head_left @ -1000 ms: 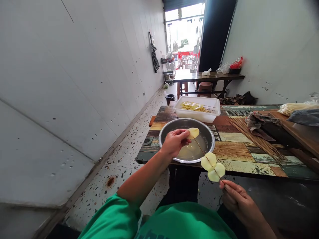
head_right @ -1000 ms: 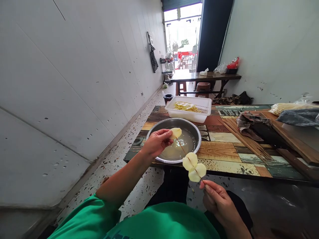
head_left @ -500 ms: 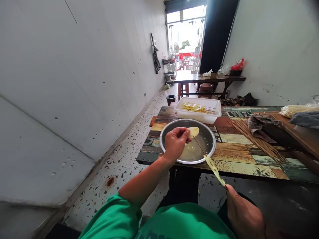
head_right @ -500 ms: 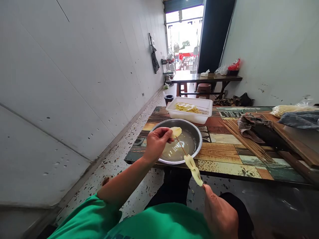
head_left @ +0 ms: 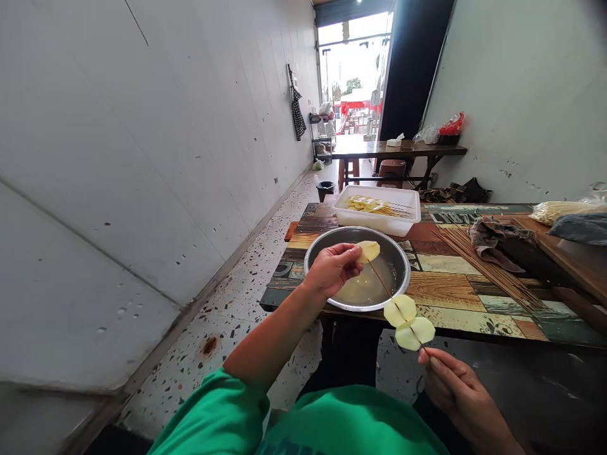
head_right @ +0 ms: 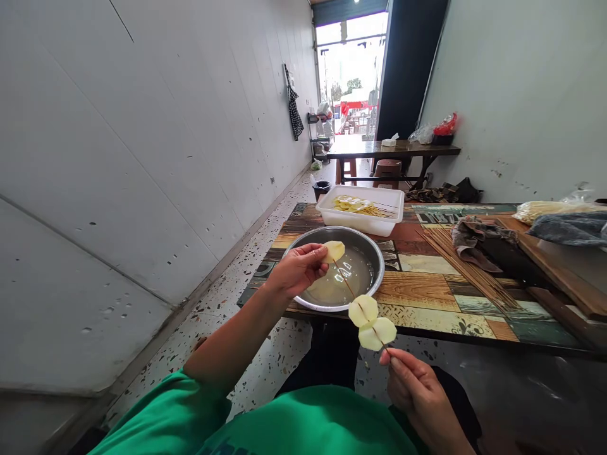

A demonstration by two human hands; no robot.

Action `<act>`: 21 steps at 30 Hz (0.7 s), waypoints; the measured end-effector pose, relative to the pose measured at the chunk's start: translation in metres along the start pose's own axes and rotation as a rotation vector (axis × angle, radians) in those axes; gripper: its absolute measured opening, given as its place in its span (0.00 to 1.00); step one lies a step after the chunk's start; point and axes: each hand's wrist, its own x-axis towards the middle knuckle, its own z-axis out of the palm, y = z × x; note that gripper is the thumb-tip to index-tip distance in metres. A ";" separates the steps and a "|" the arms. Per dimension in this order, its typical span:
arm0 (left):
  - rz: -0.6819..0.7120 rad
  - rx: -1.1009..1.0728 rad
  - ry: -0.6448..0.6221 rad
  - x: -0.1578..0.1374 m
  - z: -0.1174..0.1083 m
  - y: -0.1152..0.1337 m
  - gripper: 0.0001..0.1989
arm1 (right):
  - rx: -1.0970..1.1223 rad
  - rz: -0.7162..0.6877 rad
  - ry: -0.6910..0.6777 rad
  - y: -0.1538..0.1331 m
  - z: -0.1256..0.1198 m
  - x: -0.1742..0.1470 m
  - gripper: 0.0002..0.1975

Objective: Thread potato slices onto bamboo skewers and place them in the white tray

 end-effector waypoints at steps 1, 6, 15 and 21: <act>-0.035 -0.005 -0.011 0.000 -0.001 0.001 0.15 | 0.026 0.026 -0.034 0.000 -0.001 0.002 0.16; -0.093 -0.022 -0.003 0.002 -0.002 0.002 0.10 | -0.075 -0.033 0.033 0.002 -0.005 0.003 0.16; -0.049 0.031 -0.017 0.005 -0.002 -0.002 0.13 | -0.030 0.027 0.062 -0.008 0.005 -0.006 0.17; 0.239 0.163 0.023 0.002 -0.001 -0.011 0.17 | 0.163 0.168 0.023 -0.022 0.026 -0.023 0.16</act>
